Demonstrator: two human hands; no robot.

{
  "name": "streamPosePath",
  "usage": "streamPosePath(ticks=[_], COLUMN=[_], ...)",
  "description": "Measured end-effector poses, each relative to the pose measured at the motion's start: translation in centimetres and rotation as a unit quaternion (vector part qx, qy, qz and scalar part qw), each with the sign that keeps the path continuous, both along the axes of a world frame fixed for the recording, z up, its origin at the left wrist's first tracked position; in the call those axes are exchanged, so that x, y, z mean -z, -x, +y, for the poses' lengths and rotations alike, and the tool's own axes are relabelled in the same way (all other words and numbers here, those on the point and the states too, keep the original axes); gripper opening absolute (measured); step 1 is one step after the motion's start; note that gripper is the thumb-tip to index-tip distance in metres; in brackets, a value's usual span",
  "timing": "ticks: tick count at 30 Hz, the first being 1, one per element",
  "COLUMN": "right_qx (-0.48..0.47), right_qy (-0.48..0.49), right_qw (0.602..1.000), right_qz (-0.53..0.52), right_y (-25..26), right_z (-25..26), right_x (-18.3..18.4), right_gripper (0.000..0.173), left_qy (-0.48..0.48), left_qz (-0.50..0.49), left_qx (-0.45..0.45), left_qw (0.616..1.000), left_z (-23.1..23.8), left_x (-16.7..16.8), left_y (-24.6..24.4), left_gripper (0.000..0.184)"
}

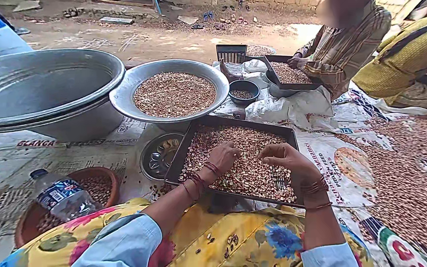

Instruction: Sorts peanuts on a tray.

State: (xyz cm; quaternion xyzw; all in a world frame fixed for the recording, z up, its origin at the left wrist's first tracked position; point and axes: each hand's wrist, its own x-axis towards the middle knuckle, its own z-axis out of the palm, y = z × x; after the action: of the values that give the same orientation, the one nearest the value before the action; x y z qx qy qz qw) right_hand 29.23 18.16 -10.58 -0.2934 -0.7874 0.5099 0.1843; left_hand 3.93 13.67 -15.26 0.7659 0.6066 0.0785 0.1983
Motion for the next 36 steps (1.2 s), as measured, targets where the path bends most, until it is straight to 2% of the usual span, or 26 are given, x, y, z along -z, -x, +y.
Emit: streamPosePath(ticks=[1,2,3,4,6,8,10,11,13,14,15,16,18,19,23,25,27,28,30,31,32,33,34,35,36], right_qx=[-0.011,0.012,0.053,0.092,0.127,0.125,0.115,0.113,0.113,0.115,0.116,0.118,0.116,0.114,0.108,0.108,0.085,0.055,-0.050,-0.115,-0.169,-0.192,-0.175,-0.124,-0.057], right_qy=[0.023,0.011,-0.031,-0.080,-0.121,-0.128,-0.129,-0.132,-0.139,-0.145,-0.148,-0.149,-0.149,-0.148,-0.143,-0.141,-0.141,-0.141,-0.111,-0.062,-0.007,0.022,0.022,-0.001,-0.044], right_qw=[0.998,0.998,0.998,0.987,0.935,0.878,0.847,0.841,0.832,0.829,0.827,0.826,0.822,0.820,0.810,0.814,0.854,0.892,0.974,0.990,0.985,0.977,0.981,0.992,0.994], right_qz=[0.060,0.061,0.002,-0.101,-0.308,-0.443,-0.503,-0.513,-0.524,-0.528,-0.530,-0.531,-0.537,-0.542,-0.559,-0.553,-0.494,-0.427,-0.193,-0.061,0.038,0.084,0.079,0.023,-0.083], right_y=[0.3,0.6,0.8,1.0,1.8,2.7,3.3,3.5,3.8,3.9,3.9,4.0,4.1,4.1,4.0,3.9,3.6,3.2,2.3,2.2,2.2,2.3,2.1,1.7,1.2], right_z=[-0.4,-0.6,-0.6,-0.3,0.1,0.2,0.0,-0.1,-0.1,-0.1,0.0,-0.1,-0.1,-0.1,0.0,-0.2,-0.6,-0.9,-1.7,-2.0,-2.3,-2.4,-2.3,-2.0,-1.6], right_x=[-0.3,-0.7,-0.9,-0.8,0.0,1.0,1.6,1.8,2.1,2.3,2.5,2.7,2.8,2.8,3.2,2.9,1.8,1.0,-0.1,-0.3,-0.6,-0.8,-0.9,-0.9,-0.8], right_gripper=[0.012,0.011,0.009,0.011,0.018,0.022,0.024,0.023,0.024,0.025,0.025,0.025,0.026,0.026,0.030,0.032,0.031,0.028,0.020,0.018,0.020,0.024,0.027,0.030,0.032], left_qy=[0.001,-0.001,-0.004,-0.007,-0.004,0.002,0.025,0.067,0.173,0.176,0.146,0.096,0.007,-0.009,0.031,0.049,0.052,0.053,0.072,0.102,0.157,0.219,0.260,0.276,0.274], left_qz=[-0.001,0.000,0.002,0.006,0.010,-0.024,-0.154,-0.260,-0.434,-0.474,-0.483,-0.455,-0.300,-0.226,-0.069,-0.022,-0.014,-0.024,-0.096,-0.165,-0.254,-0.334,-0.372,-0.364,-0.310], left_qx=[0.000,0.000,0.001,0.001,-0.004,-0.002,0.037,0.076,0.133,0.127,0.092,0.041,-0.050,-0.074,-0.076,-0.071,-0.073,-0.068,-0.030,0.012,0.060,0.090,0.092,0.066,0.024], left_qw=[1.000,1.000,1.000,1.000,1.000,1.000,0.987,0.960,0.874,0.853,0.858,0.884,0.953,0.971,0.994,0.996,0.996,0.996,0.992,0.981,0.953,0.912,0.886,0.887,0.910], left_z=[0.0,0.1,0.1,0.1,0.2,0.3,0.3,0.3,-0.2,-0.4,-0.6,-0.7,-0.2,-0.1,0.2,0.4,0.6,0.7,0.6,0.3,-0.1,-0.7,-1.1,-1.4,-1.5], left_x=[0.1,0.1,0.2,0.3,0.2,-0.3,-1.0,-1.5,-3.1,-3.9,-4.6,-4.9,-4.3,-3.7,-0.7,0.2,0.5,0.3,-0.8,-1.6,-2.3,-3.1,-3.8,-4.5,-5.0], left_y=[0.0,0.0,-0.1,-0.1,0.1,0.7,2.3,3.4,5.1,5.7,6.1,6.3,6.4,6.1,4.5,3.7,3.5,3.7,5.0,6.0,7.1,8.2,9.2,10.0,10.7], left_gripper=[0.026,0.026,0.026,0.026,0.027,0.027,0.021,0.015,0.013,0.014,0.013,0.010,0.008,0.013,0.025,0.027,0.026,0.025,0.022,0.017,0.013,0.015,0.018,0.017,0.014])
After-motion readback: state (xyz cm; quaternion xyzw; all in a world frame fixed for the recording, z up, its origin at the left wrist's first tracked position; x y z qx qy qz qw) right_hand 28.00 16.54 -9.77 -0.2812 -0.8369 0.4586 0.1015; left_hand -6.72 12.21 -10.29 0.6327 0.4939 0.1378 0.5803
